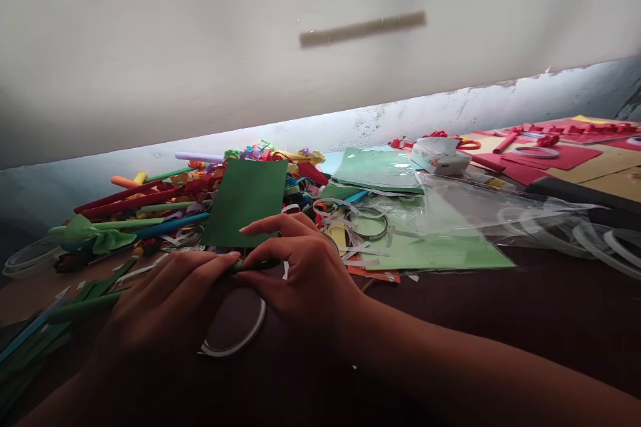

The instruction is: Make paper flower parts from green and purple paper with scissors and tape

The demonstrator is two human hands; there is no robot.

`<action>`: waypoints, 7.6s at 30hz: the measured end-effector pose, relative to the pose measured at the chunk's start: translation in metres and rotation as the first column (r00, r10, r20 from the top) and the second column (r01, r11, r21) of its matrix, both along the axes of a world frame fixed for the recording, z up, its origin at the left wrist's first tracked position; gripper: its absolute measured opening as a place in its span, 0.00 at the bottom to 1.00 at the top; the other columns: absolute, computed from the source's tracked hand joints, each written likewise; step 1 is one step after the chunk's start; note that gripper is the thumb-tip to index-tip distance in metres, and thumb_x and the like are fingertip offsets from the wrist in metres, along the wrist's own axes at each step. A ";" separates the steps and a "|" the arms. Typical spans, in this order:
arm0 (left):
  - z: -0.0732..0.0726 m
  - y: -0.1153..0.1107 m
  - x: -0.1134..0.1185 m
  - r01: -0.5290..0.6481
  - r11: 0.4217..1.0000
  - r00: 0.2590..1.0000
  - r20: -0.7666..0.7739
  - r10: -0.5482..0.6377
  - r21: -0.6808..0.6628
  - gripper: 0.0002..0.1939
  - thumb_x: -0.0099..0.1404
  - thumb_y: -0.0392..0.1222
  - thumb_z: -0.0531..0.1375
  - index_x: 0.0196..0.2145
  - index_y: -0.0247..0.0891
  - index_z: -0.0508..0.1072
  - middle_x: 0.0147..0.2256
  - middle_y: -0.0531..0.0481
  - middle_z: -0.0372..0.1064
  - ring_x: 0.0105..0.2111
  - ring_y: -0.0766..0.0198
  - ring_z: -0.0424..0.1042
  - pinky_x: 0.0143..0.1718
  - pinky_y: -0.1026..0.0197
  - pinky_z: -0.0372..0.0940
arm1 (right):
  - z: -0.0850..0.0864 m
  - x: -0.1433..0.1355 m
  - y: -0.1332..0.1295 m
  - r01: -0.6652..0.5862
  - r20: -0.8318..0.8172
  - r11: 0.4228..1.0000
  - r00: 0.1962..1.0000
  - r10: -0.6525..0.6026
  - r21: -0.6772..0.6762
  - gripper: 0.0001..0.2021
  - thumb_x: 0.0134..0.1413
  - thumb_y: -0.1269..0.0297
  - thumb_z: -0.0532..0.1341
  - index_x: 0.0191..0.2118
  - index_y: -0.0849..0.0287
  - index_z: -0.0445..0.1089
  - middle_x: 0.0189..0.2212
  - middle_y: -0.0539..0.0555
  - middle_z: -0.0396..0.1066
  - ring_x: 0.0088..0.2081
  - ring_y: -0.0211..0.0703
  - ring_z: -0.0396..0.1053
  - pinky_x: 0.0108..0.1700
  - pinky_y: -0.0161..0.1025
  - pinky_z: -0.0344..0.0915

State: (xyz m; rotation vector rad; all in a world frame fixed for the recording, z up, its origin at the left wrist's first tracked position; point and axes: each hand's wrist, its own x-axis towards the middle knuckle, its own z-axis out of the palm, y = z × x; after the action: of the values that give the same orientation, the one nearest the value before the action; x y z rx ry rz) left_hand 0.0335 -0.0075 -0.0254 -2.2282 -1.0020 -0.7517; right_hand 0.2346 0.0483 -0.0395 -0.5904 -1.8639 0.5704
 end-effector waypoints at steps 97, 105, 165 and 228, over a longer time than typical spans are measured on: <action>0.051 0.005 -0.083 -0.299 0.551 0.943 -0.152 0.297 -0.779 0.29 0.49 0.34 0.62 0.49 0.50 0.77 0.43 0.51 0.81 0.41 0.53 0.80 0.40 0.58 0.71 | 0.024 0.007 0.047 0.117 0.613 0.976 0.762 -0.207 0.184 0.11 0.61 0.71 0.64 0.49 0.57 0.77 0.46 0.59 0.78 0.46 0.48 0.75 0.47 0.44 0.69; 0.044 0.029 -0.083 -0.345 0.687 0.898 -0.012 0.440 -0.640 0.13 0.66 0.51 0.54 0.39 0.43 0.73 0.39 0.44 0.78 0.39 0.48 0.77 0.40 0.53 0.66 | 0.032 -0.018 0.064 -0.088 0.799 0.955 0.572 -0.184 0.283 0.10 0.59 0.71 0.67 0.44 0.51 0.80 0.60 0.58 0.70 0.58 0.55 0.67 0.57 0.52 0.63; 0.017 0.011 0.000 0.802 0.553 -0.054 0.895 0.444 -0.226 0.19 0.53 0.40 0.75 0.43 0.34 0.82 0.37 0.42 0.82 0.30 0.59 0.80 0.30 0.63 0.75 | 0.023 -0.006 0.008 -0.414 -0.353 0.741 0.901 0.252 -0.529 0.29 0.52 0.56 0.70 0.60 0.47 0.66 0.54 0.57 0.75 0.50 0.52 0.76 0.48 0.49 0.74; 0.071 -0.008 -0.018 0.246 0.724 0.437 0.741 0.510 -0.644 0.15 0.50 0.55 0.71 0.21 0.41 0.77 0.15 0.52 0.67 0.14 0.66 0.62 0.12 0.66 0.53 | 0.037 -0.009 -0.013 -0.261 -0.065 0.658 0.949 0.307 -0.706 0.13 0.40 0.52 0.76 0.23 0.57 0.80 0.21 0.51 0.76 0.21 0.38 0.70 0.22 0.33 0.64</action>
State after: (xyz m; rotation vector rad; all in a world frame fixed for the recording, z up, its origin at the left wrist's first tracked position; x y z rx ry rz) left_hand 0.0158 -0.0157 0.0460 -2.1296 -2.3118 -1.8591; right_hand 0.2253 0.0357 -0.0021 -0.8162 -1.7638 1.5486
